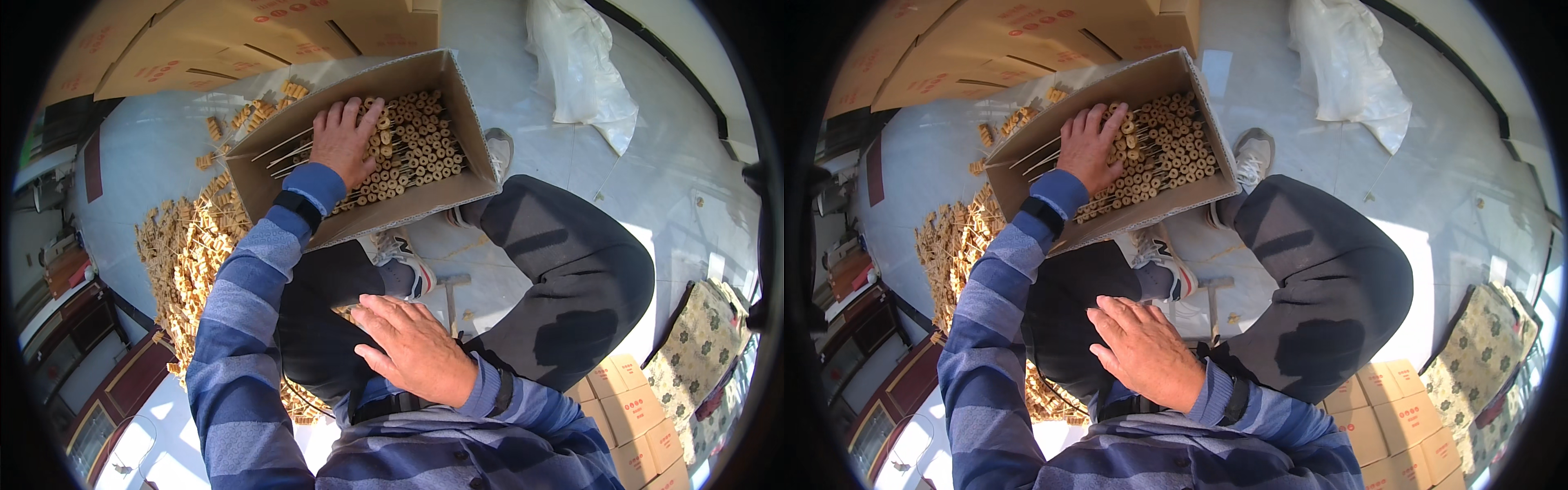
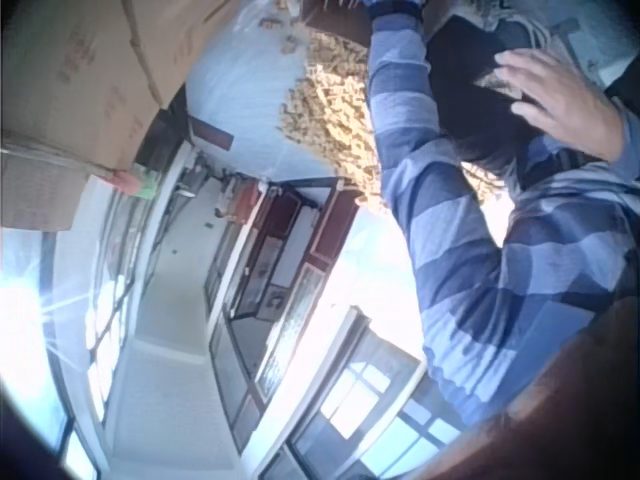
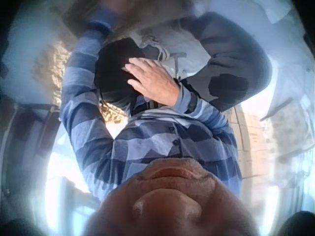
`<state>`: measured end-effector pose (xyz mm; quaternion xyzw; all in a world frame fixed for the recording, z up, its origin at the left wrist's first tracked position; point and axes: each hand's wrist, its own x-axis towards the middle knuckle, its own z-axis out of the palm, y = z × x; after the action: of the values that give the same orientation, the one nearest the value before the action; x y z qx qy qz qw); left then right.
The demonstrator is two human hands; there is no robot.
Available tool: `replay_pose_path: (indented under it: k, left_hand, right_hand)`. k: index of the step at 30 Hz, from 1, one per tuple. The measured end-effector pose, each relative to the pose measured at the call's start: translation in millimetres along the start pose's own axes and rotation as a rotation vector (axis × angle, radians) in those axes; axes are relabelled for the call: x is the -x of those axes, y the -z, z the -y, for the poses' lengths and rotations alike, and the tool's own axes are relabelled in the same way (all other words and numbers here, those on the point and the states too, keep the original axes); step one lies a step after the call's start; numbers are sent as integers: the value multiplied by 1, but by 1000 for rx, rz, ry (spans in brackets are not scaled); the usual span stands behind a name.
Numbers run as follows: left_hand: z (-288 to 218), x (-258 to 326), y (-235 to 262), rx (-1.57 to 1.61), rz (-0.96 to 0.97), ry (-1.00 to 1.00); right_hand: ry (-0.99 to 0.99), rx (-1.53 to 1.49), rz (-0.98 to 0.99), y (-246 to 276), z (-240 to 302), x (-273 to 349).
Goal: The person sits on the floor and repeatedly picks up small cylindrical snacks and wooden sticks, then threads the snacks onto the sticks. The assembled snack sticks are placed into a cardboard box.
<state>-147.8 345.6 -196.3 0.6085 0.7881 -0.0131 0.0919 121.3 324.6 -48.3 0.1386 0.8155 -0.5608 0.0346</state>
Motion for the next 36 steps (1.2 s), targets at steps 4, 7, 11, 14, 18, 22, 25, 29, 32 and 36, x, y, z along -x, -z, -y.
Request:
replay_pose_path:
  k: [4, 7, 11, 14, 18, 22, 25, 29, 32, 36]
  left_hand:
    - [10, -7, -26, -7, 30, -8]
    - [17, -6, -44, 4, 67, 5]
    - [29, -3, -62, 39, 68, 19]
    - [32, -1, -69, 49, 60, 26]
    - [27, 3, -71, 60, 53, 63]
    - [23, 8, -73, 93, 20, 107]
    - [28, 7, -83, 155, 81, 126]
    - [42, 0, -101, 286, 139, 104]
    - [49, -4, -100, 320, 192, 101]
    - [38, -4, -72, 153, 277, 131]
  right_hand:
    - [-22, -18, 26, 5, -3, -4]
    - [-52, -26, 31, 8, -6, -8]
    - [-99, -10, 110, 8, -8, -9]
    - [-87, 11, 110, 5, -10, -9]
    - [-92, 23, 120, 2, -11, -9]
    - [-95, 19, 110, 1, -11, -11]
    - [-95, 20, 104, 1, -11, -11]
    - [-92, 23, 99, 1, -10, -10]
    - [-95, 56, 91, 0, -6, -8]
    - [-82, 84, 92, -4, -2, -6]
